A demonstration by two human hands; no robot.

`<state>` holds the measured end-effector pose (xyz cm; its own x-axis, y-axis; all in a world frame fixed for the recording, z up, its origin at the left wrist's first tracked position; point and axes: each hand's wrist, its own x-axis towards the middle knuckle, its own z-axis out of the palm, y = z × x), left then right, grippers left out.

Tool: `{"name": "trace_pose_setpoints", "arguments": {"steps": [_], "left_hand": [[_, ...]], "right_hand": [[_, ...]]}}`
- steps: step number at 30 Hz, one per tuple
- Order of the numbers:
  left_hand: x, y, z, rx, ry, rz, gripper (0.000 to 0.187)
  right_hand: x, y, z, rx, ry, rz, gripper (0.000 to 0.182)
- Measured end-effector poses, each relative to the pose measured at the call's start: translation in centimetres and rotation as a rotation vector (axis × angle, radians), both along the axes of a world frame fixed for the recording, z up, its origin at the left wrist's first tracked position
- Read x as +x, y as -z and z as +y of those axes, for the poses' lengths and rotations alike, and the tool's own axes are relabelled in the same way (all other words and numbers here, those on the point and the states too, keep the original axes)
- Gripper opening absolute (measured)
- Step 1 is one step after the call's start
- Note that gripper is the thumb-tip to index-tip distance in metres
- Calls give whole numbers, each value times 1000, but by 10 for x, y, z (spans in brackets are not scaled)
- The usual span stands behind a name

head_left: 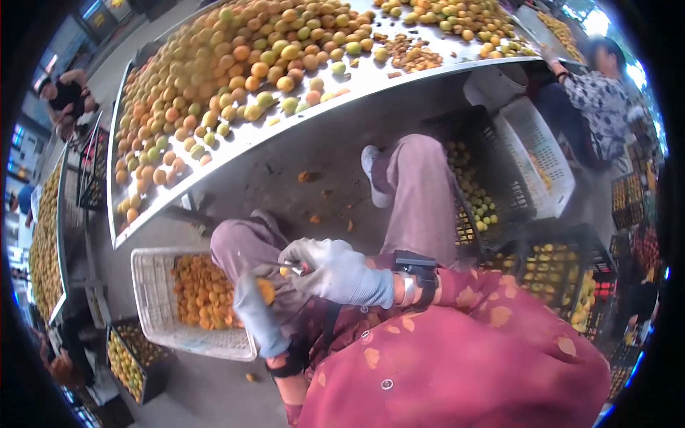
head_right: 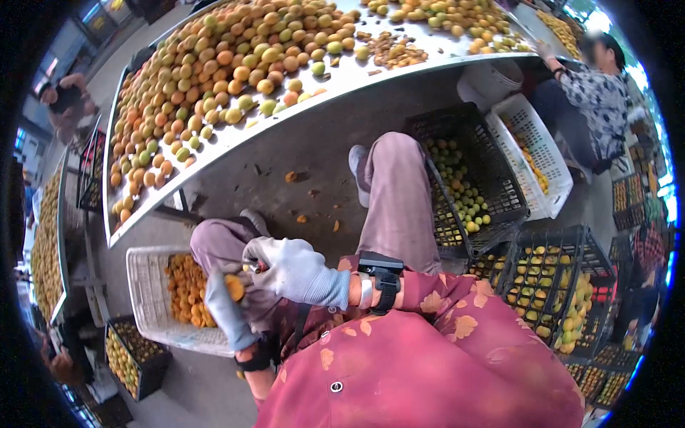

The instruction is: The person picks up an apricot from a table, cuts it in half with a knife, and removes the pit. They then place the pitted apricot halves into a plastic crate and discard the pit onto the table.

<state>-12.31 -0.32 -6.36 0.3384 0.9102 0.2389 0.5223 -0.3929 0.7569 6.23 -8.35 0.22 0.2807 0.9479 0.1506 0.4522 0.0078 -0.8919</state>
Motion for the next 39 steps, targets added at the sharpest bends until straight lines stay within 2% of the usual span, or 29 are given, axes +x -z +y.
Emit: {"name": "trace_pose_setpoints", "arguments": {"steps": [2, 4, 5, 6, 8, 10, 11, 13, 14, 16, 17, 18, 20, 22, 24, 25, 26, 28, 29, 30, 31, 32, 34, 36, 37, 38, 39], "left_hand": [[2, -56, 2, -698, -293, -345, 28], [-16, -59, 14, -614, -451, -413, 45], [-45, -34, 30, -430, -475, -380, 44], [-68, -24, 41, -411, -519, -366, 45], [-100, -19, 55, -410, -585, -351, 49], [-115, -8, 63, -140, -591, -278, 50], [-123, -2, 69, -139, -577, -287, 50], [-148, 10, 85, -389, -606, -183, 50], [-172, 34, 98, -385, -598, -187, 50], [-213, 86, 124, -273, -452, -69, 49], [-192, 76, 124, -444, -578, -393, 46], [-191, 72, 129, -431, -586, -396, 46], [-193, 69, 136, -482, -560, 42, 45], [-192, 69, 136, -396, -553, 22, 44], [-194, 68, 137, -400, -527, -33, 43], [-192, 69, 137, -351, -547, -69, 36], [-184, 55, 133, -348, -552, -65, 36], [-161, 17, 131, -340, -493, 118, 34], [-155, 15, 138, -337, -494, 123, 34], [-150, 13, 145, -160, -400, 136, 29], [-143, 10, 151, 16, -305, 148, 27], [-130, 0, 158, 18, -307, 151, 27], [-89, -35, 169, -108, -312, 76, 22], [-43, -66, 175, 10, -218, 93, 17], [-20, -82, 176, 93, -139, 186, 17], [2, -95, 177, 174, -58, 279, 18], [26, -104, 178, 169, -7, 229, 19]], "right_hand": [[16, -14, 0, -14, 131, 127, 19], [49, -13, -2, 147, 271, 158, 15], [72, -8, -4, 220, 360, 159, 12], [96, -6, -9, 294, 450, 158, 10], [138, -30, -30, 247, 561, 486, 5], [165, -45, -47, 260, 699, 405, 3], [178, -43, -55, 248, 733, 358, 2], [193, -50, -57, 196, 816, 260, 1], [209, -43, -56, 185, 814, 214, 4], [243, -38, -43, 256, 793, -46, 8], [263, -36, -31, 253, 842, -163, 15], [287, -33, -20, 229, 854, -268, 19], [318, -49, 5, 74, 937, -593, 31], [374, -34, 20, 179, 940, -755, 36], [384, -46, 28, 87, 916, -517, 40], [380, -46, 33, 143, 920, -197, 38], [372, -47, 31, 142, 916, -191, 38], [355, -44, 21, 237, 508, 334, 33], [345, -36, 21, 249, 399, 504, 32], [331, -26, 24, 316, 416, 823, 34], [329, -12, 21, 230, 322, 952, 35], [301, -17, 22, 235, 379, 1071, 35], [278, -7, 23, 170, 232, 1080, 42], [246, -13, 27, 52, 181, 1008, 50], [235, -13, 31, -22, 173, 962, 39], [225, -14, 36, -96, 168, 915, 36], [215, -18, 43, -144, 185, 844, 36]]}}
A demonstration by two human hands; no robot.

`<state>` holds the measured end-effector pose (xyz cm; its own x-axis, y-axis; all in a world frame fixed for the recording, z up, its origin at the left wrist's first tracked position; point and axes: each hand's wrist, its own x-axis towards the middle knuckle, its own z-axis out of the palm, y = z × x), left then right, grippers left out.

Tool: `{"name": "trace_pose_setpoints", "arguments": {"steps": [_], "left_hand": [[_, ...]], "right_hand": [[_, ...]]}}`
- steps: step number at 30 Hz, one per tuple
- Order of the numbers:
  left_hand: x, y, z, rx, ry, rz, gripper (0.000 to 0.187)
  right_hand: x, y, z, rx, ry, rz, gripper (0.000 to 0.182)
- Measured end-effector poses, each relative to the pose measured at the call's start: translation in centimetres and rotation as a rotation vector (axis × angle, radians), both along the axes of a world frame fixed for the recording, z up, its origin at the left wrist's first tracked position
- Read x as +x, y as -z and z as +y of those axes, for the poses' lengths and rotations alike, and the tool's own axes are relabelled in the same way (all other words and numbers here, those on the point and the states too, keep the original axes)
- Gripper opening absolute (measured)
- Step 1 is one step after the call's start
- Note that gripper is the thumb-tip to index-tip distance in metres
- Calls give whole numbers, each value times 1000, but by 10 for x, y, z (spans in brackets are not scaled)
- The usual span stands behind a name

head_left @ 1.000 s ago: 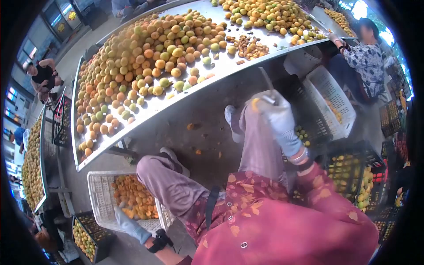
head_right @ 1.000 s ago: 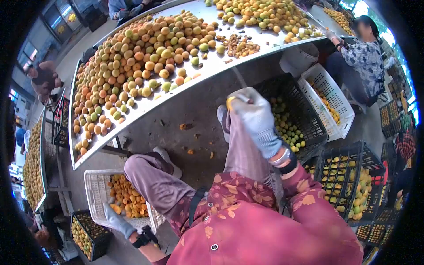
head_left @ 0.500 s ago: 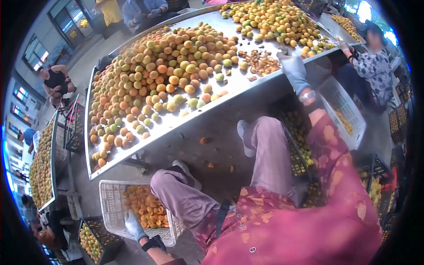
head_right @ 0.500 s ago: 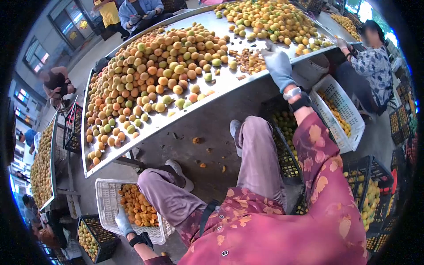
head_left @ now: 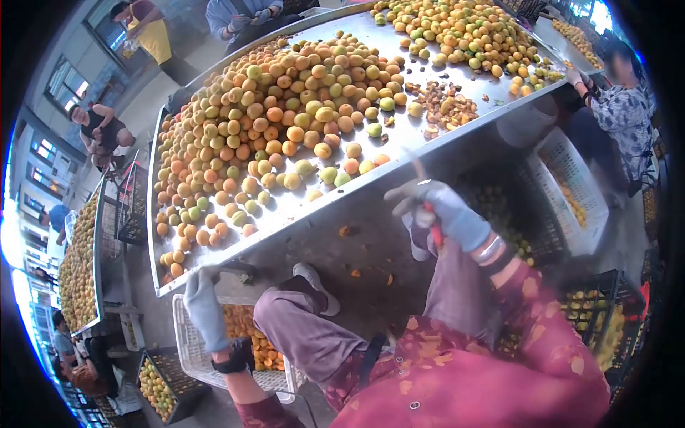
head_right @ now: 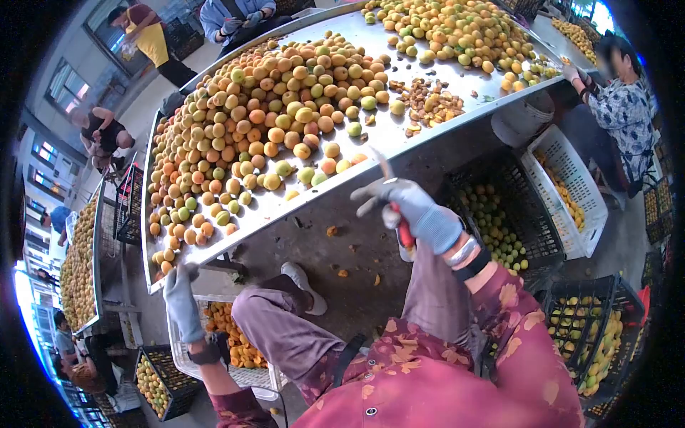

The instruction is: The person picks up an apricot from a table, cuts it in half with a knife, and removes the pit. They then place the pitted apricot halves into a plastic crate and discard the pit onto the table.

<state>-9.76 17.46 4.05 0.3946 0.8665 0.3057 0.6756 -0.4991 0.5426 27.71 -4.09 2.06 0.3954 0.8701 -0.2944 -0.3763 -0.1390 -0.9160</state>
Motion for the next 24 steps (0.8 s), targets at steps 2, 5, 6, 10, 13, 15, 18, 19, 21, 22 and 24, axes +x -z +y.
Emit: {"name": "trace_pose_setpoints", "arguments": {"steps": [2, 5, 6, 10, 13, 15, 18, 19, 21, 22, 24], "left_hand": [[41, -9, 7, 5, 126, -9, 21], [108, -13, 19, -195, 194, -111, 25], [132, -14, 16, -92, 312, -154, 25], [216, 18, 50, 116, 604, -24, 32], [267, 50, 70, 188, 658, 33, 33], [298, 77, 88, 267, 648, 110, 36], [320, 98, 103, 224, 590, 376, 45], [325, 104, 107, 270, 560, 412, 44], [329, 115, 112, 352, 534, 380, 37], [330, 120, 113, 436, 506, 344, 31], [328, 124, 110, 405, 494, 355, 30]], "right_hand": [[-10, -6, 10, -34, -61, -58, 35], [-12, 14, 23, 38, -116, -107, 33], [-13, 18, 27, 21, -130, -92, 32], [-21, 40, 31, 17, -144, -24, 30], [-22, 56, 32, -48, -140, 34, 29], [-24, 62, 34, -10, -107, 99, 28], [-19, 46, 35, -88, -147, 127, 28], [-18, 47, 35, -89, -148, 130, 28], [-17, 48, 35, -84, -150, 140, 28], [-16, 49, 34, -85, -148, 143, 28], [-16, 47, 34, -71, -143, 128, 29]]}}
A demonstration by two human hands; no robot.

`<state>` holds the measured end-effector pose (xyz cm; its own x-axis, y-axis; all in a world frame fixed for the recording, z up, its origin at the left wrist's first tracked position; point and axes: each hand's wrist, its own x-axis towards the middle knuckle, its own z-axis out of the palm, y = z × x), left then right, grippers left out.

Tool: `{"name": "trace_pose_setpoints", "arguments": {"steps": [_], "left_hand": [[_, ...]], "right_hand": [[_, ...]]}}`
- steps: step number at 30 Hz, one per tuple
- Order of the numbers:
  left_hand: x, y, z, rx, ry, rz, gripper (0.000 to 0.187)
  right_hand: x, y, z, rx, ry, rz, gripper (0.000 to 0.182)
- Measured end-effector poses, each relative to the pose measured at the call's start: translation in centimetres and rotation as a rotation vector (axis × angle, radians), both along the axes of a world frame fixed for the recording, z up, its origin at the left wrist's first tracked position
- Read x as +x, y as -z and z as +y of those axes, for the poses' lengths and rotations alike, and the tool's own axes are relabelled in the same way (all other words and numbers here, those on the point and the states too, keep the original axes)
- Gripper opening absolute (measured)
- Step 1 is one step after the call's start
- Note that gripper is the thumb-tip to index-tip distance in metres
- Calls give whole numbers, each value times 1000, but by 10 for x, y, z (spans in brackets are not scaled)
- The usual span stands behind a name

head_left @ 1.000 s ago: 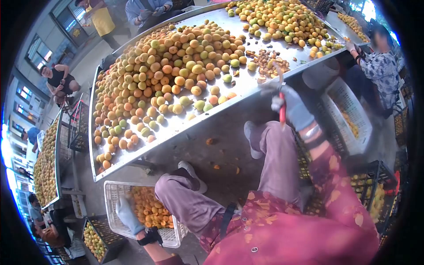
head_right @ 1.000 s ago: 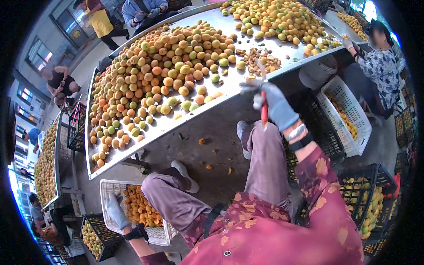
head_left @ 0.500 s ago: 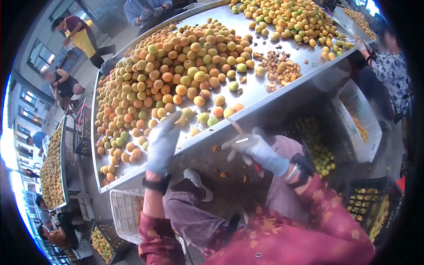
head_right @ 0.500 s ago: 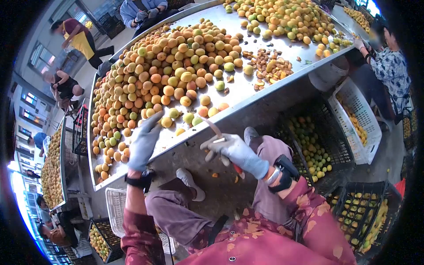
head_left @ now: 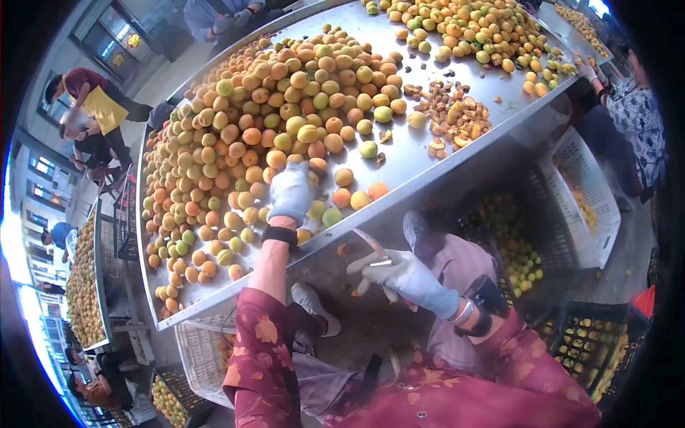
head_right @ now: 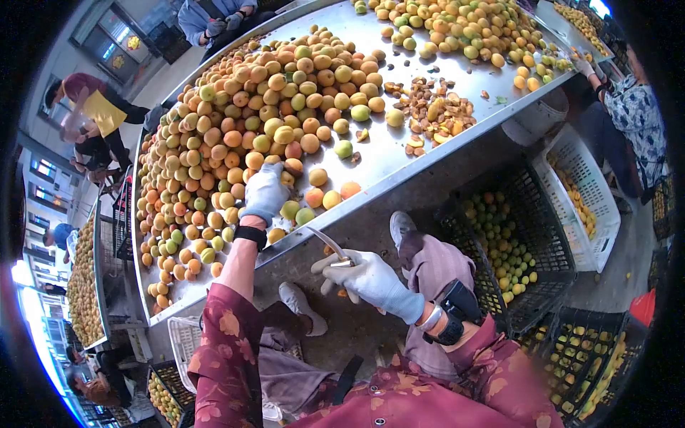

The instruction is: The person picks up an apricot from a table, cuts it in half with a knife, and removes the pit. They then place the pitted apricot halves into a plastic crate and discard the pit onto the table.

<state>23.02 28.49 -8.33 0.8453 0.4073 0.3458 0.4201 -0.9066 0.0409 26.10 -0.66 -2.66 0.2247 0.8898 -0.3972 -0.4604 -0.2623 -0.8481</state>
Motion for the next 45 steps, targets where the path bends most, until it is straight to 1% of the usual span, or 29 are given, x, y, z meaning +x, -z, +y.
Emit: {"name": "trace_pose_setpoints", "arguments": {"steps": [1, 2, 3, 5, 6, 7, 8, 10, 14, 15, 17, 21, 23, 24, 25, 27, 28, 29, 31, 32, 33, 34, 35, 36, 37, 39, 41, 43, 45], "left_hand": [[-2, -2, -2, -25, -20, 10, 29], [-3, -5, -3, -139, -64, 72, 29], [-6, -15, -8, -132, -63, 67, 29], [-17, -46, -20, -516, -68, 75, 32], [-24, -58, -25, -739, -137, 18, 37], [-33, -54, -19, -864, -99, -86, 41], [-48, -55, -24, -905, -85, -165, 42], [-77, -88, -52, -985, -48, -273, 46], [-128, -93, -83, -1253, -29, -492, 38], [-136, -95, -85, -1345, 2, -480, 44], [-154, -91, -104, -1522, 10, -672, 46], [-173, -123, -149, -1522, -100, -727, 44], [-183, -133, -165, -1454, -176, -561, 46], [-190, -134, -172, -1407, -115, -524, 46], [-195, -129, -176, -1441, -15, -568, 45], [-201, -129, -191, -1406, -84, -475, 46], [-206, -135, -198, -1426, -72, -428, 46], [-207, -133, -205, -1396, -21, -445, 46], [-210, -125, -212, -1403, -13, -532, 48], [-212, -121, -216, -1407, -16, -536, 48], [-217, -117, -221, -1466, 5, -619, 49], [-219, -114, -225, -1518, 29, -700, 50], [-222, -115, -228, -1521, 30, -702, 50], [-225, -117, -231, -1615, 47, -732, 51], [-228, -118, -234, -1709, 66, -762, 52], [-230, -112, -237, -1734, 137, -805, 53], [-231, -106, -240, -1759, 212, -844, 55], [-228, -106, -244, -1820, 354, -916, 61], [-227, -119, -253, -1829, 362, -914, 65]], "right_hand": [[0, 0, 0, 7, 0, -3, 29], [-1, 1, -1, 25, 19, 7, 29], [-1, 3, -3, 42, 37, 17, 29], [-2, 7, -5, 63, 55, -4, 29], [-3, 9, -6, 78, 71, -18, 29], [-4, 12, -7, 86, 67, -17, 29], [-4, 14, -9, 109, 75, -40, 29], [-6, 9, -15, 130, 75, -87, 28], [-20, 3, -28, 162, 79, -88, 29], [-25, 0, -31, 166, 73, -94, 29], [-34, -5, -38, 178, 63, -84, 30], [-43, -26, -37, 294, 82, -165, 33], [-50, -47, -26, 265, 210, -234, 37], [-48, -56, -25, 250, 162, -224, 42], [-51, -56, -19, 246, 162, -225, 42], [-61, -53, -5, 455, 192, -285, 45], [-70, -76, -6, 391, 158, -216, 36], [-72, -76, -4, 385, 158, -217, 36], [-75, -75, -2, 312, 49, -146, 26], [-78, -74, -2, 320, 81, -87, 24], [-82, -73, -5, 309, 77, -89, 24], [-82, -73, -8, 285, 79, -37, 26], [-82, -73, -11, 262, 82, 14, 28], [-82, -73, -14, 259, 83, 13, 28], [-81, -74, -18, 256, 45, 95, 32], [-80, -75, -24, 250, -27, 260, 44], [-83, -76, -27, 263, -6, 300, 45], [-84, -75, -30, 279, 22, 339, 47], [-84, -71, -33, 287, 88, 345, 47]]}}
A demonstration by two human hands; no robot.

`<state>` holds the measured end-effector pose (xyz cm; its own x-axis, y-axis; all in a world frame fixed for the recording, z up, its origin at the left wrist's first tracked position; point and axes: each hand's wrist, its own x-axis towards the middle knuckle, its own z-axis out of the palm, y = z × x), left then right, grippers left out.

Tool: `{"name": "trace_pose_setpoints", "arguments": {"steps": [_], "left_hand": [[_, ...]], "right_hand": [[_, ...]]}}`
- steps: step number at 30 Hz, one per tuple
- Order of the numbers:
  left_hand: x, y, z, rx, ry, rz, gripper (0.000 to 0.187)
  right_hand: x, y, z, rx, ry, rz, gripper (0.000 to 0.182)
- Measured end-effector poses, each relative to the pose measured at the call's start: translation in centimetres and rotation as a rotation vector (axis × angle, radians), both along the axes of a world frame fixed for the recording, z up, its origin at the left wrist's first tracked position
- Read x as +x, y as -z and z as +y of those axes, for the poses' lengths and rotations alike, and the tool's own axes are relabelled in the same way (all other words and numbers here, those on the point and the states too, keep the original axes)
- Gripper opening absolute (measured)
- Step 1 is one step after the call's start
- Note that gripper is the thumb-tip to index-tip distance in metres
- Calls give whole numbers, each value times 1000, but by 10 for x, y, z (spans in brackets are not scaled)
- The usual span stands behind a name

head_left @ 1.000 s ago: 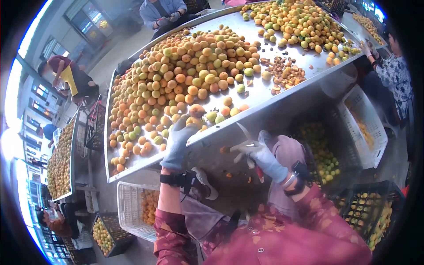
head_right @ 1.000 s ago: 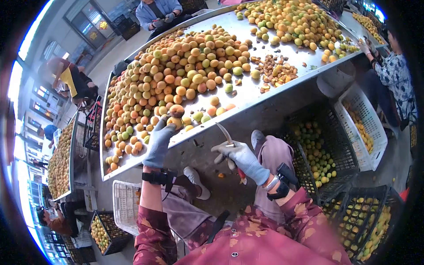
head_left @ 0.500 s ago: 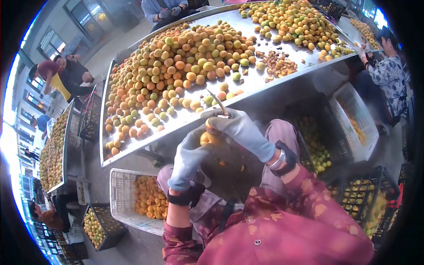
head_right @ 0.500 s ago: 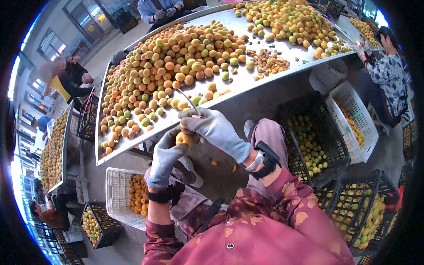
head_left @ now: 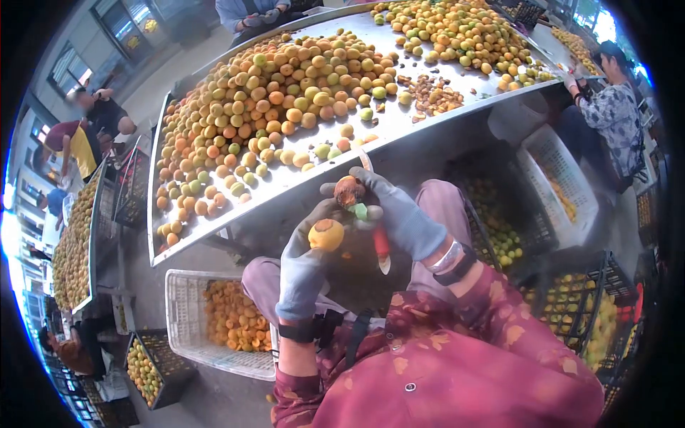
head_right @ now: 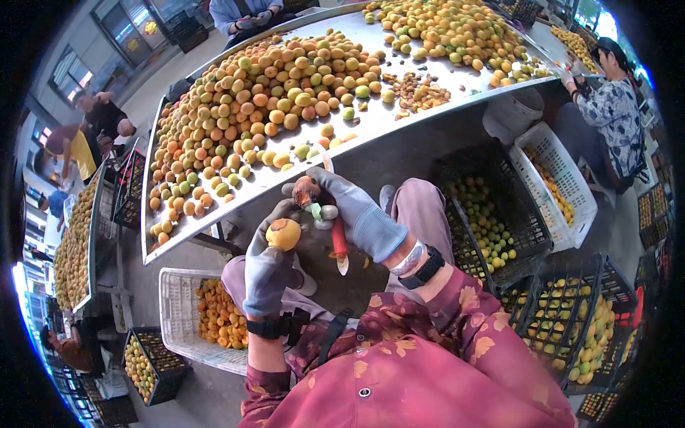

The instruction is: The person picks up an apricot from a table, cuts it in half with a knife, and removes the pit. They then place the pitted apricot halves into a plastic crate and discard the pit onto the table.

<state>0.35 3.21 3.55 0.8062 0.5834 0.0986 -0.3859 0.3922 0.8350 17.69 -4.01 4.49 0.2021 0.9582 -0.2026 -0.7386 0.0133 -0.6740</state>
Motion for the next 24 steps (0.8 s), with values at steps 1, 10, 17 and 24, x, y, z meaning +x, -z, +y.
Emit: {"name": "trace_pose_setpoints", "arguments": {"steps": [1, 10, 17, 24], "left_hand": [[1, -6, -3, -3, 0, -4, 70], [1, 13, -8, -18, -62, -51, 83], [-2, 13, -11, -50, -85, -26, 83], [-7, 24, -6, -58, -91, 8, 82]], "right_hand": [[1, 3, -2, -2, 10, 0, 47], [12, 10, -18, 97, 45, -59, 45], [18, 23, -14, 107, 0, 55, 49], [17, 20, -22, 81, 45, 135, 50]]}}
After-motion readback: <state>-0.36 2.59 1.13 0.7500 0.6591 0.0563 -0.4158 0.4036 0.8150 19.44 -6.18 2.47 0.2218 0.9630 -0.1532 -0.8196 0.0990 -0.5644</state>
